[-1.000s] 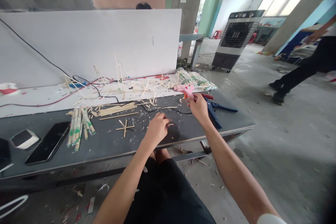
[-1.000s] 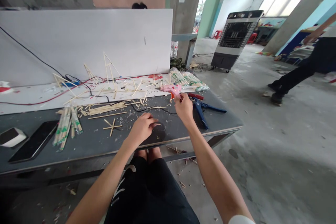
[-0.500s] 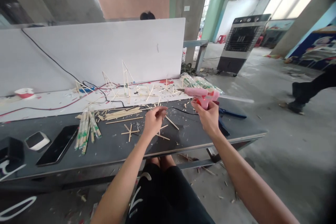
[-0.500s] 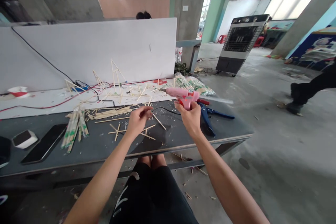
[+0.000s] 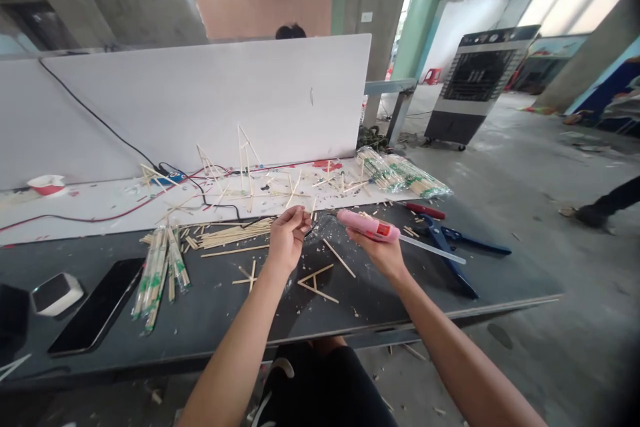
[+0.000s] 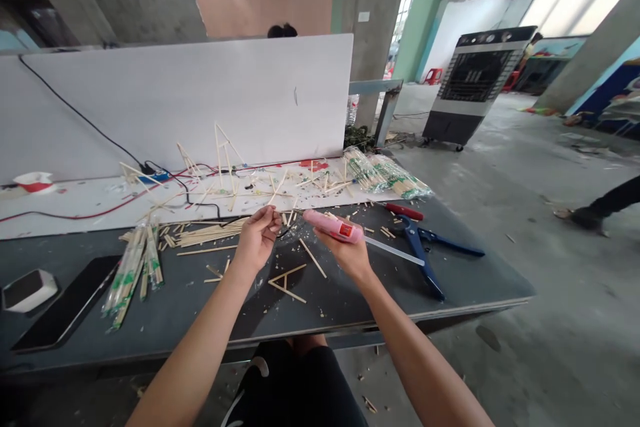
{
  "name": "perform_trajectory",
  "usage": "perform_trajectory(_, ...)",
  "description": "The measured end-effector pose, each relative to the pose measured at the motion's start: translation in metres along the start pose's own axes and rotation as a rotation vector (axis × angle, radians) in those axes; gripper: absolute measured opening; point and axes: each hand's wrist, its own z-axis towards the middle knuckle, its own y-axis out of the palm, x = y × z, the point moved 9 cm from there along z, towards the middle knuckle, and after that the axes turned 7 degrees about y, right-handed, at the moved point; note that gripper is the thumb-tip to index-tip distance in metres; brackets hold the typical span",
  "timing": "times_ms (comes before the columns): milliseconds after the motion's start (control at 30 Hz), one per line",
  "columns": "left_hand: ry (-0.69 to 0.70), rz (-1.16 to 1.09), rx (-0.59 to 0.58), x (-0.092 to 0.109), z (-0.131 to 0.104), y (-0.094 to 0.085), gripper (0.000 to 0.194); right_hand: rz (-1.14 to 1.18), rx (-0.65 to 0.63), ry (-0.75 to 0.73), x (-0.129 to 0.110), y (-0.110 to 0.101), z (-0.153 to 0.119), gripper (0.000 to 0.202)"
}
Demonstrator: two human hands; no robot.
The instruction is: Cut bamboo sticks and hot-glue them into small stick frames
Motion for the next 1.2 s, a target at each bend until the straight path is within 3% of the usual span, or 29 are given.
perform_trajectory(367, -0.046, -0.016, -0.039, -0.002, -0.009, 0.011, 0.021, -0.147, -0.021, -0.042, -0.003, 0.003, -0.007, 0.006)
perform_trajectory(600, -0.065, -0.047, -0.059, -0.001, -0.011, 0.014, 0.02, -0.151, 0.045, -0.047, -0.003, -0.001, -0.006, 0.01)
perform_trajectory(733, -0.057, -0.055, -0.061, 0.001, -0.011, 0.015, 0.018, -0.15, 0.027, -0.041, -0.002, 0.001, -0.005, 0.002)
perform_trajectory(1067, -0.049, -0.042, -0.069, 0.001, -0.011, 0.016, 0.014, -0.121, 0.029, -0.003, -0.002, 0.001, -0.005, 0.02)
perform_trajectory(1200, -0.051, -0.045, -0.066, 0.002, -0.011, 0.017, 0.015, -0.124, 0.024, -0.01, -0.003, 0.001, -0.005, 0.012)
